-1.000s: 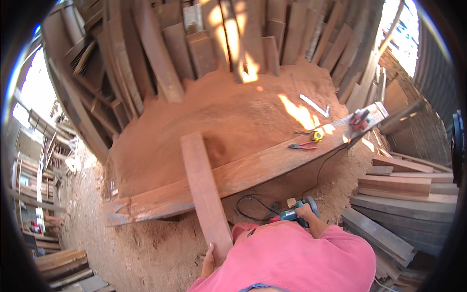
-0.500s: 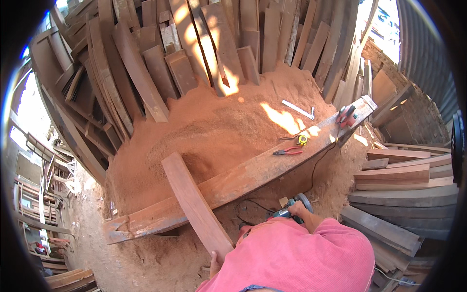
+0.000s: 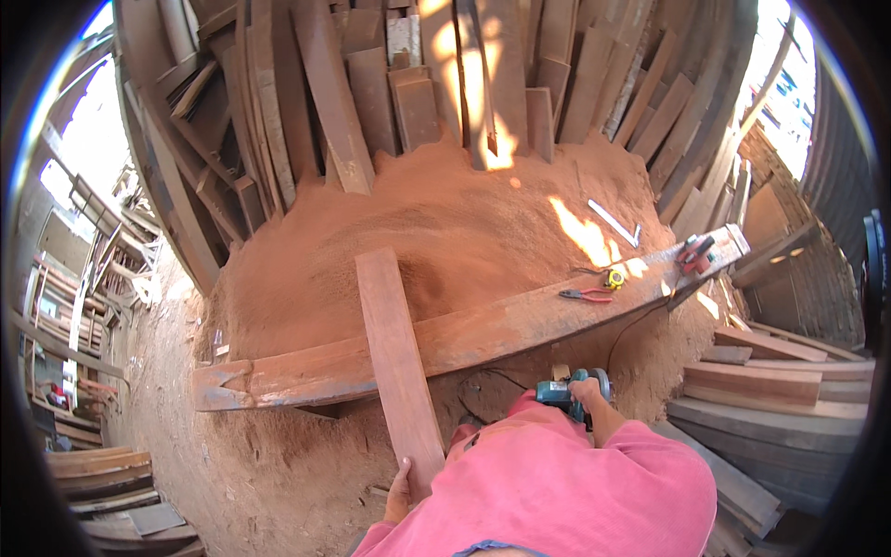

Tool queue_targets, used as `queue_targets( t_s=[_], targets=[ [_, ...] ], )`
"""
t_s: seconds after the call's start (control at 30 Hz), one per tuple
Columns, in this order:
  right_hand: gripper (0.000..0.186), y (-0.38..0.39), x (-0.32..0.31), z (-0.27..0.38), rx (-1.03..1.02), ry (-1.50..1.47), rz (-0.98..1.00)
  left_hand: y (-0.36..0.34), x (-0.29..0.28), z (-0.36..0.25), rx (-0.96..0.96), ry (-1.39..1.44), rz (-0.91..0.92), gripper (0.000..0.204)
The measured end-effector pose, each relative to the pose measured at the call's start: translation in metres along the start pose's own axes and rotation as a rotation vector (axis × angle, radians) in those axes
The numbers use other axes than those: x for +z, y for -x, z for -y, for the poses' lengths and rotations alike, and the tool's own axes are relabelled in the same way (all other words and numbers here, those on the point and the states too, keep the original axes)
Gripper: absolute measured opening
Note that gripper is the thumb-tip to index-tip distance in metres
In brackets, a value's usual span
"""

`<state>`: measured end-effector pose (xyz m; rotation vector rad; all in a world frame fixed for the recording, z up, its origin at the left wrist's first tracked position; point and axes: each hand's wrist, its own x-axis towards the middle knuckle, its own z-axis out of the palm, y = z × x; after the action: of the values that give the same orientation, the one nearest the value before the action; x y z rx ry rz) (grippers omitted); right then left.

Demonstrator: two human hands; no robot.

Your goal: The person uses a circular saw to cut a long wooden plank on a workbench. They guide the saw along the wood to make a straight cut, then inspect the resulting piece. The person then moves through the workshop and briefly handles a large metal basin.

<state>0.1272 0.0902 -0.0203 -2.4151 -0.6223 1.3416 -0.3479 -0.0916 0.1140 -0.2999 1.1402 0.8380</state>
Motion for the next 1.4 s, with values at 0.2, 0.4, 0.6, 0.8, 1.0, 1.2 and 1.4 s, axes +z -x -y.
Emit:
queue_targets(
  t_s=[0.2, 0.4, 0.6, 0.8, 1.0, 1.2, 1.4],
  targets=[
    [0.024, -0.01, 0.006, 0.019, -0.17, 0.221, 0.129, -0.078, -0.066, 0.033, 0.066, 0.002, -0.045, 0.078],
    [0.02, -0.03, -0.019, 0.023, -0.163, 0.332, 0.185, -0.05, -0.006, 0.06, 0.105, 0.17, -0.051, 0.079],
    [0.018, -0.066, -0.055, 0.024, -0.095, 0.255, 0.116, -0.06, 0.031, 0.082, 0.24, 0.091, -0.218, 0.08],
    [0.017, -0.06, -0.101, 0.044, -0.128, 0.307, 0.123, -0.111, 0.022, 0.117, 0.214, 0.199, -0.221, 0.08],
    [0.013, -0.092, -0.112, 0.035, -0.203, 0.375, 0.206, -0.138, 0.009, 0.129, 0.22, 0.211, -0.216, 0.078],
    [0.012, -0.056, -0.103, 0.051, -0.086, 0.194, 0.128, -0.117, 0.011, 0.128, 0.208, 0.225, -0.245, 0.077],
    [0.015, -0.081, -0.099, 0.031, -0.128, 0.329, 0.219, -0.108, 0.02, 0.121, 0.196, 0.211, -0.239, 0.076]
  ],
)
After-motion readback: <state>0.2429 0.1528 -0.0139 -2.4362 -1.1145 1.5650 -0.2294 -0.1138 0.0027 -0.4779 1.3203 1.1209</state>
